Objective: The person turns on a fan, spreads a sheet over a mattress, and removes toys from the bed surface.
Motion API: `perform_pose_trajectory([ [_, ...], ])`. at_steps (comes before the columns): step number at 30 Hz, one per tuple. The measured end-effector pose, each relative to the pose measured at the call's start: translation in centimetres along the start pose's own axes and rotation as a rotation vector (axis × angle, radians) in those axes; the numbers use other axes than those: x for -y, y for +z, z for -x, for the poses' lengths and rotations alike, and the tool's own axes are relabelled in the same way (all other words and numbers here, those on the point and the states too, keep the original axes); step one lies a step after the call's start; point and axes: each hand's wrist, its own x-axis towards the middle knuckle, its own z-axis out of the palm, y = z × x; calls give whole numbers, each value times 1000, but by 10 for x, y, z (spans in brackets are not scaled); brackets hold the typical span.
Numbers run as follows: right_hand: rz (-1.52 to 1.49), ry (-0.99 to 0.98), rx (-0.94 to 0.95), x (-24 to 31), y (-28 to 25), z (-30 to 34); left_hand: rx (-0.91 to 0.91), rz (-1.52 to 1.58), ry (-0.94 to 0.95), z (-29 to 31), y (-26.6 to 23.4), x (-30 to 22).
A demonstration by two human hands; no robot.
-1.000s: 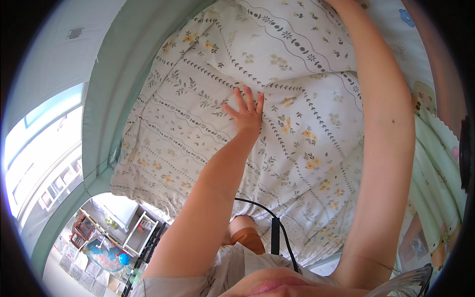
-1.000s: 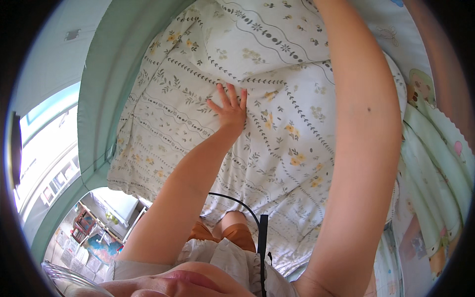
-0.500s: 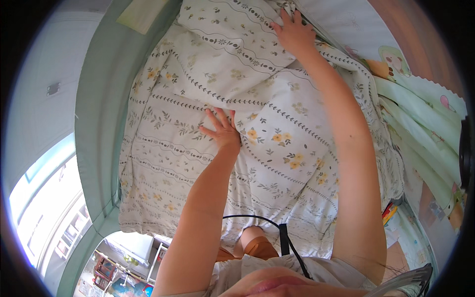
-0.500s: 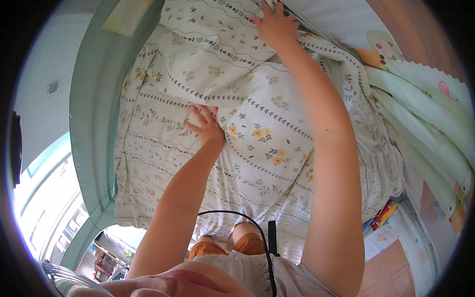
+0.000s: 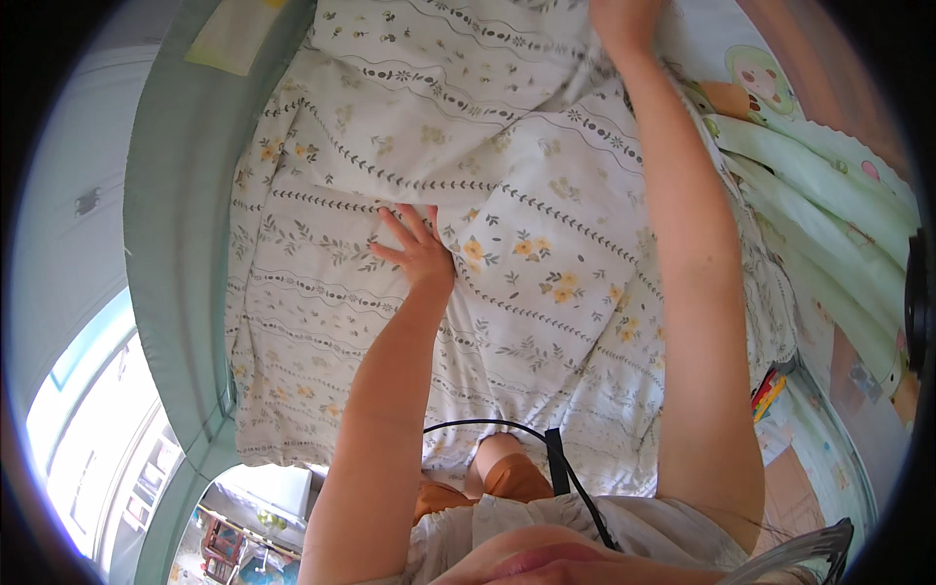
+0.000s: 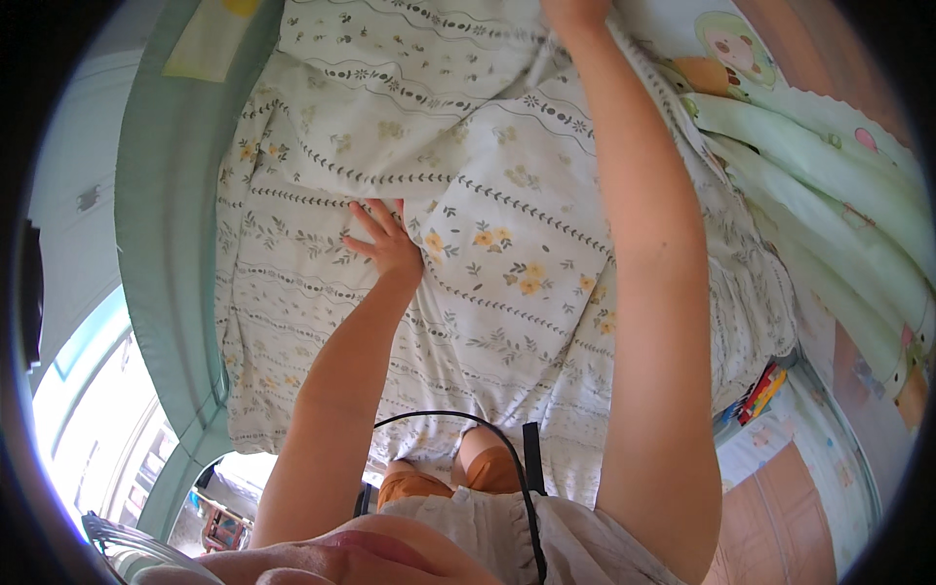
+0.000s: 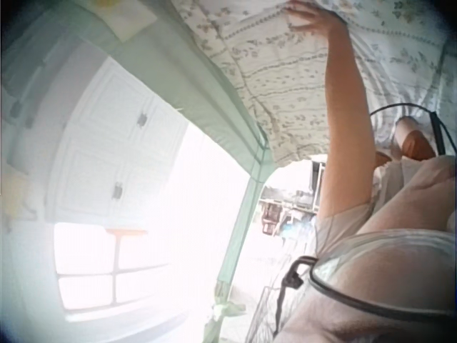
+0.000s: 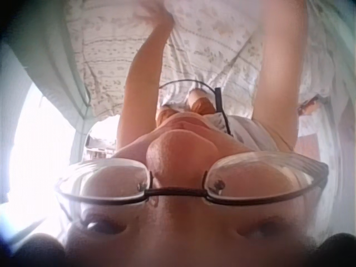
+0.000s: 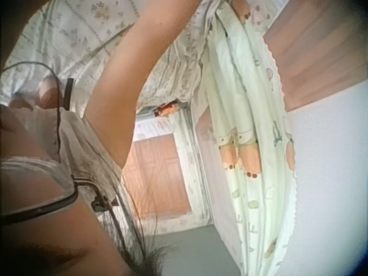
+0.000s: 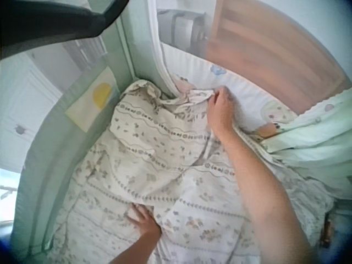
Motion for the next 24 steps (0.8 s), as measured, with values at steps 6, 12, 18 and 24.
perform_pose_trajectory([
  [6,477,-753,62,-27,9,25,37,14,7,2,-8,0],
  [12,483,-195,190,-26,47,71,11,135,19,-2,-10,-2],
  [18,337,-141,346,-28,33,4,-20,139,39,3,-19,-3],
  [24,-187,-175,206,72,-10,203,-59,225,17,5,5,12],
])
